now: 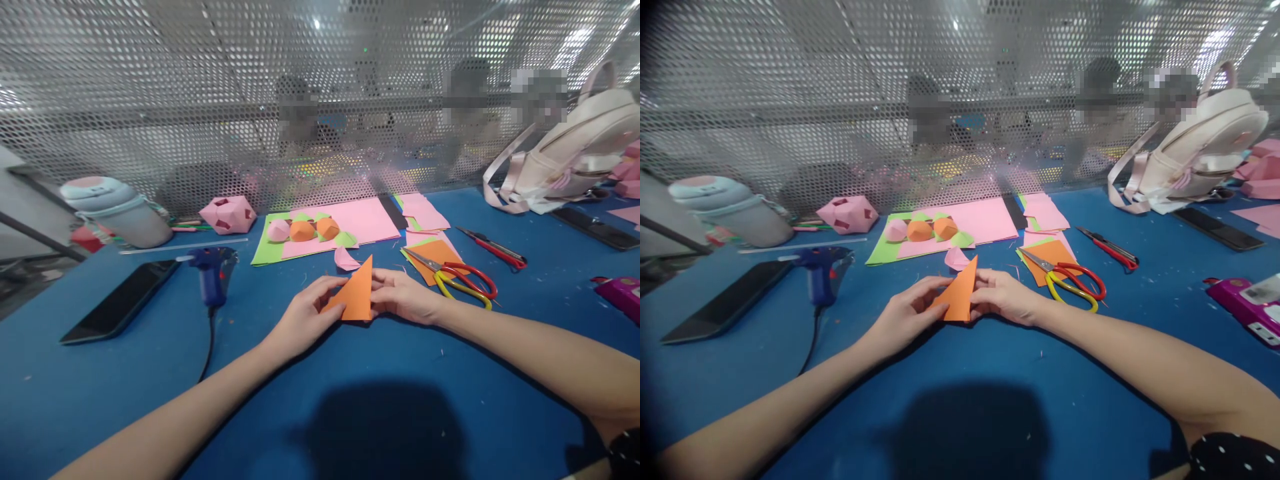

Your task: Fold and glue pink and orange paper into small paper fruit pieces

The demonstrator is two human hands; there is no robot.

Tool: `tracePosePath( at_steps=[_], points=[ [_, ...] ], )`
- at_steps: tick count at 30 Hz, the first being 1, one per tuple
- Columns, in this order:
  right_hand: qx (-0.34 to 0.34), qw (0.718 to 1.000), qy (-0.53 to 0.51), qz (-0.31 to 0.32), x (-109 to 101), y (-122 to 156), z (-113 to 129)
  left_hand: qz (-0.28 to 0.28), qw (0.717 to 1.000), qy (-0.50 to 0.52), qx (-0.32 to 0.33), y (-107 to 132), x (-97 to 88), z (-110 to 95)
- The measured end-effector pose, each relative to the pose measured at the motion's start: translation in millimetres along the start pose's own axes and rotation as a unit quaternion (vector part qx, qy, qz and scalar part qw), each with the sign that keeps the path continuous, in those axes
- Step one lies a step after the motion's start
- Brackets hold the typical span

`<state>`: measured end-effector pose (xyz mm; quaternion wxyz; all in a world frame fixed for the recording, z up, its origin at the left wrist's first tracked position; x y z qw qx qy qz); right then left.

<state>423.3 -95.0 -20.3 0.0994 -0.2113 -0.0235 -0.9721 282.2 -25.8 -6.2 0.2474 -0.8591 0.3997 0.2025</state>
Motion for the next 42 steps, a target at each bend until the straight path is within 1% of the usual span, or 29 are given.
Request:
tracePosePath(
  at_steps=[2, 4, 6, 11, 15, 19, 21, 24, 27, 30, 33, 36, 38, 39, 42],
  points=[
    [0.003, 1.000, 0.010, 0.016, 3.5, 1.1, 0.1, -0.008, 0.998, 0.031, -0.046, -0.7, -1.1, 3.5],
    [0.002, 1.000, 0.020, 0.020, 3.9, 1.5, -0.5, -0.012, 0.994, 0.063, -0.087, -0.6, -1.3, 5.2],
    [-0.001, 1.000, 0.021, 0.019, 2.6, 1.4, -1.3, -0.015, 0.991, 0.083, -0.109, -0.1, -1.3, 5.1],
    [0.000, 1.000, 0.018, 0.006, -0.4, 0.9, -2.0, -0.028, 0.990, 0.083, -0.110, 1.0, -2.9, 4.0],
    [-0.002, 0.999, 0.043, 0.001, -0.4, 0.0, -2.9, -0.023, 0.989, 0.095, -0.113, 1.5, -2.3, 6.4],
    [-0.013, 0.997, 0.068, -0.021, -3.5, -1.8, -5.7, -0.022, 0.993, 0.078, -0.090, 1.1, -2.2, 7.5],
    [-0.020, 0.995, 0.085, -0.039, -5.1, -2.3, -6.3, -0.019, 0.996, 0.062, -0.062, 0.9, -2.2, 4.4],
    [-0.025, 0.992, 0.109, -0.063, -4.4, -2.1, -5.3, -0.006, 1.000, 0.022, -0.006, 2.1, -0.9, -6.2],
    [-0.023, 0.987, 0.137, -0.076, 0.6, -0.3, -2.7, 0.009, 0.998, -0.056, 0.025, 6.0, 2.9, -15.7],
    [-0.025, 0.982, 0.169, -0.077, 8.3, 2.8, 0.1, 0.004, 0.992, -0.111, 0.053, 11.6, 6.8, -20.2],
    [-0.030, 0.976, 0.198, -0.083, 14.3, 6.5, 1.4, 0.011, 0.986, -0.147, 0.083, 17.5, 11.1, -21.0],
    [-0.038, 0.968, 0.230, -0.091, 17.4, 9.7, 1.5, 0.020, 0.985, -0.146, 0.092, 21.2, 11.0, -21.4],
    [-0.037, 0.963, 0.249, -0.095, 17.6, 10.8, 0.7, 0.011, 0.991, -0.109, 0.072, 20.9, 7.1, -20.4],
    [-0.033, 0.961, 0.257, -0.095, 17.2, 11.0, 0.0, -0.002, 0.995, -0.084, 0.049, 19.7, 4.1, -18.7],
    [-0.021, 0.953, 0.284, -0.101, 13.2, 10.5, -0.1, -0.061, 0.997, 0.016, -0.047, 14.5, -3.7, -8.5]
  ],
)
Point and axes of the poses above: each hand's wrist, its own y-axis away from the middle knuckle, its own x-axis out of the palm, z = x × y, the point moved 5 cm from there along -y, towards the middle knuckle
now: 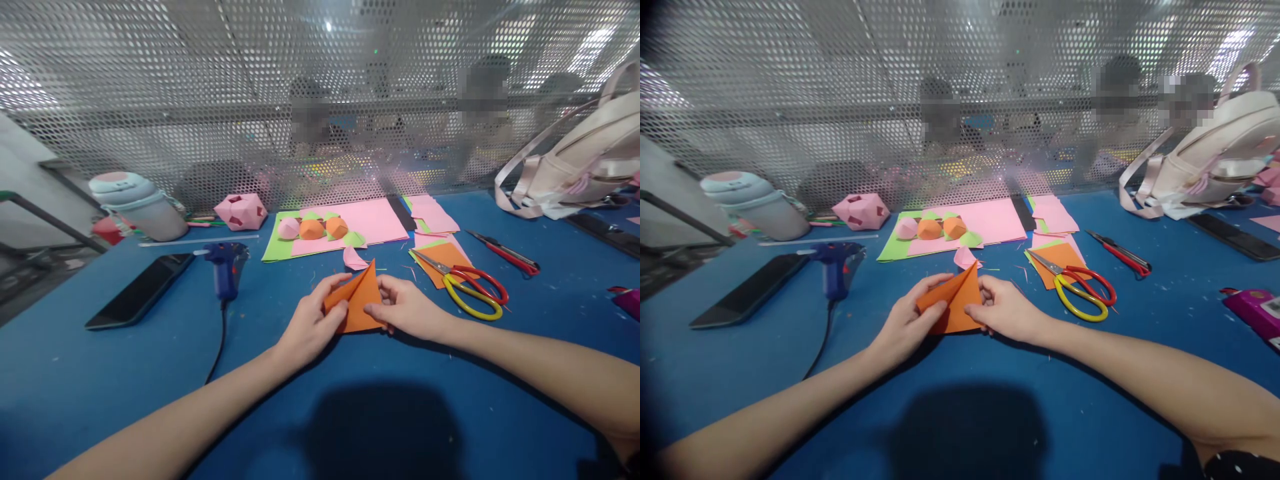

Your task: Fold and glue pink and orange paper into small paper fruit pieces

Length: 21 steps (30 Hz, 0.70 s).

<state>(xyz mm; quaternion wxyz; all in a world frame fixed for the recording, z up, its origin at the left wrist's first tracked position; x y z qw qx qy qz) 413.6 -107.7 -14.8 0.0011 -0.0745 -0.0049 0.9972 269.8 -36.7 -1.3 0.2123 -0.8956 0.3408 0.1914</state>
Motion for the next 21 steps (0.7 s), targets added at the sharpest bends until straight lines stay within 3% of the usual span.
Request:
tracePosePath(
  at_steps=[3, 6, 8, 15, 21],
  points=[
    [-0.025, 0.998, 0.045, -0.039, -7.9, -2.0, 2.7, -0.010, 0.981, 0.174, -0.080, -5.4, 4.3, 9.1],
    [-0.053, 0.993, 0.067, -0.079, -14.2, -3.2, 6.0, 0.010, 0.932, 0.343, -0.115, -6.8, 15.0, 9.2],
    [-0.050, 0.991, 0.077, -0.095, -16.2, -3.6, 5.6, 0.016, 0.906, 0.404, -0.128, -5.7, 20.4, 6.7],
    [-0.051, 0.985, 0.122, -0.114, -18.9, -3.6, 6.2, -0.011, 0.860, 0.475, -0.184, -3.2, 24.6, 9.2],
    [-0.072, 0.981, 0.148, -0.107, -22.2, -5.4, 5.0, -0.059, 0.863, 0.457, -0.205, -7.0, 16.4, 19.9]
  ],
)
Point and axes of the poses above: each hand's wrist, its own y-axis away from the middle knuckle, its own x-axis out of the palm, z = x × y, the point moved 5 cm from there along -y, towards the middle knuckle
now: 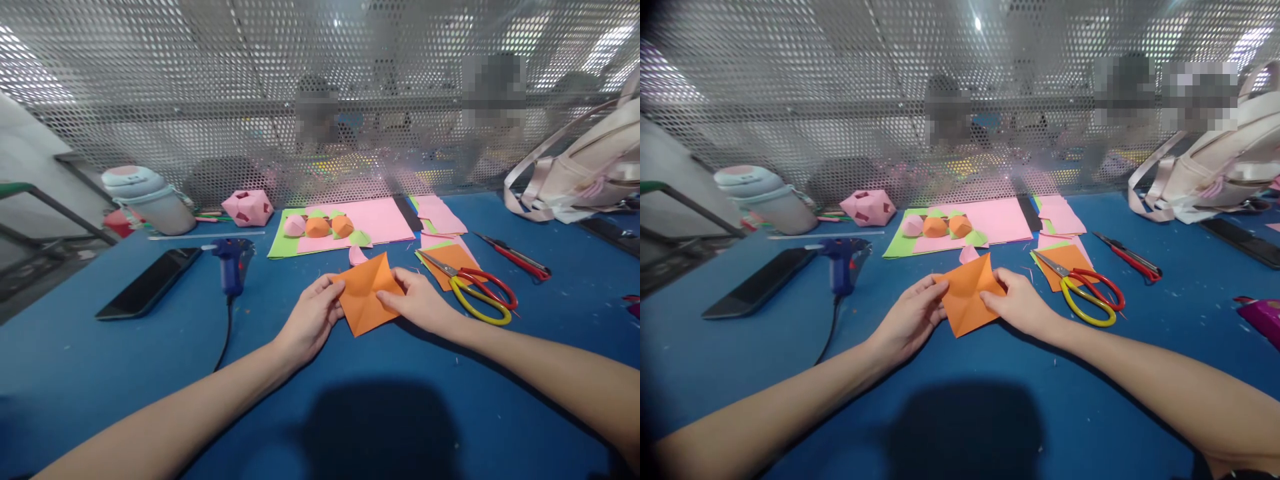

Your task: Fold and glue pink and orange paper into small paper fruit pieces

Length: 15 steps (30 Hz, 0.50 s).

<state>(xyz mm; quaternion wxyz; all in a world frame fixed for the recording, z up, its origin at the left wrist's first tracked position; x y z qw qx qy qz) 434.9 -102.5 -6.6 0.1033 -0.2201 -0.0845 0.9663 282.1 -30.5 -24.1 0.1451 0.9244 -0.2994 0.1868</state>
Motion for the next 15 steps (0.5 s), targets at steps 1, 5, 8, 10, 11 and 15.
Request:
tracePosePath(
  at_steps=[1, 5, 8, 10, 11, 15],
  points=[
    [-0.003, 1.000, 0.005, 0.000, -0.7, -0.4, -0.4, -0.007, 1.000, -0.003, 0.001, -0.7, -1.5, -0.4],
    [-0.008, 0.999, 0.038, -0.005, -3.7, -1.6, -1.1, -0.004, 1.000, -0.009, -0.005, -1.1, -2.0, 0.0],
    [0.002, 0.998, 0.067, -0.015, -5.0, -2.0, -3.3, 0.014, 1.000, -0.010, -0.019, 0.0, 0.5, 1.5],
    [-0.003, 0.998, 0.063, -0.014, -4.4, -2.0, -4.8, 0.016, 1.000, -0.005, -0.026, 0.6, 1.1, 1.8],
    [-0.014, 0.999, 0.051, -0.012, -3.8, -2.0, -5.1, 0.014, 1.000, -0.002, -0.028, 0.6, 1.0, 1.7],
    [-0.083, 0.996, 0.025, -0.010, -3.1, -1.5, -5.1, 0.008, 0.999, 0.005, -0.035, -1.1, -1.1, 1.0]
  ],
)
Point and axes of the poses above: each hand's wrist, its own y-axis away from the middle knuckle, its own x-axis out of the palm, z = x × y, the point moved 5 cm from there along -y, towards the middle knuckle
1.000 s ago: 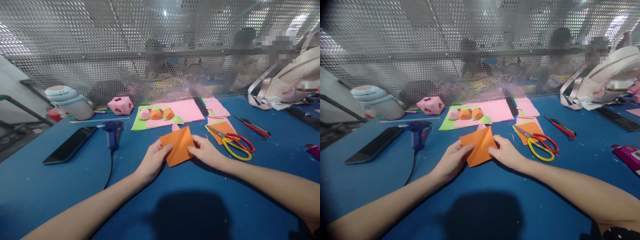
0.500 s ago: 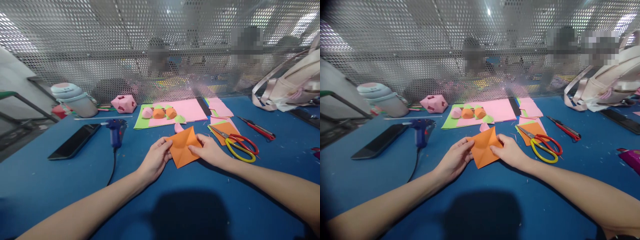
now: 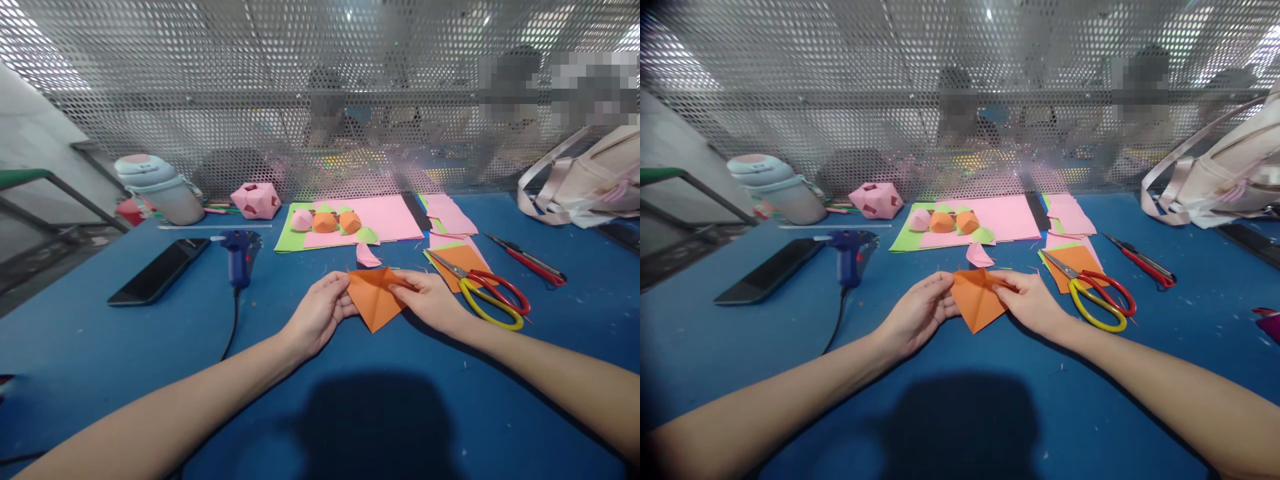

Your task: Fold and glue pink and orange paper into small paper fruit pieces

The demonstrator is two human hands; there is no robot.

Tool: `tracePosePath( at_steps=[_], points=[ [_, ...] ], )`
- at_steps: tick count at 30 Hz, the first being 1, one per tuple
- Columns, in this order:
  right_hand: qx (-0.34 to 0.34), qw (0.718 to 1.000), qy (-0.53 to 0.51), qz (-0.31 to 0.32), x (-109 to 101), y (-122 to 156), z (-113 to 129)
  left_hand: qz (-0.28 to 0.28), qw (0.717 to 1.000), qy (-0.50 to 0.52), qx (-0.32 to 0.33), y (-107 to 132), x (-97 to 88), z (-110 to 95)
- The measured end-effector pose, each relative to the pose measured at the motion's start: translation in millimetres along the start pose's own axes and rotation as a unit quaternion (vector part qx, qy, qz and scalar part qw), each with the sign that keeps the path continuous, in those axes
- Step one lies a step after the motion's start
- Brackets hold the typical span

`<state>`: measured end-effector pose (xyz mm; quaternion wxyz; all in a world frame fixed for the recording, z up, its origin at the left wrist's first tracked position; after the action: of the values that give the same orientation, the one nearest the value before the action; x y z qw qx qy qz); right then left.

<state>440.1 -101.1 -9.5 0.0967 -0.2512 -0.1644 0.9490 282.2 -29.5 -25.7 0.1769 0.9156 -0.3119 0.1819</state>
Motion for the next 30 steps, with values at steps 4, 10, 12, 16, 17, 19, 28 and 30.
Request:
tracePosePath(
  at_steps=[4, 10, 12, 16, 17, 19, 28, 30],
  points=[
    [-0.082, 0.996, 0.046, 0.009, -0.2, 1.8, 3.2, 0.004, 1.000, 0.010, 0.002, -2.8, -2.2, -0.4],
    [-0.231, 0.966, 0.112, 0.026, 3.7, 10.0, 13.5, -0.028, 0.999, 0.014, 0.015, -5.4, -8.1, -1.3],
    [-0.251, 0.959, 0.130, 0.027, 4.6, 11.9, 14.9, -0.033, 0.999, 0.019, 0.017, -6.0, -9.0, -1.9],
    [-0.283, 0.945, 0.160, 0.031, 5.7, 13.9, 19.6, -0.029, 0.999, 0.034, 0.016, -6.6, -8.8, -2.8],
    [-0.290, 0.942, 0.165, 0.033, 6.0, 14.2, 20.9, -0.029, 0.999, 0.037, 0.015, -6.7, -8.8, -3.2],
    [-0.300, 0.938, 0.173, 0.035, 6.7, 14.4, 23.0, -0.032, 0.998, 0.044, 0.014, -6.7, -9.3, -3.8],
    [-0.270, 0.944, 0.188, 0.034, 6.6, 13.5, 21.0, -0.022, 0.994, 0.106, -0.009, -4.7, -4.0, -2.5],
    [-0.266, 0.945, 0.189, 0.024, 4.4, 12.9, 20.1, -0.007, 0.992, 0.122, -0.026, -3.1, -0.2, 0.5]
  ],
)
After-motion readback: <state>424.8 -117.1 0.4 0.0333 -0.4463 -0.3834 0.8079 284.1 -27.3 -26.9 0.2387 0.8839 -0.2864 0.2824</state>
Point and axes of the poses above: each hand's wrist, its own y-axis away from the middle knuckle, its own x-axis out of the palm, z = x × y, the point moved 5 cm from there along -y, towards the middle knuckle
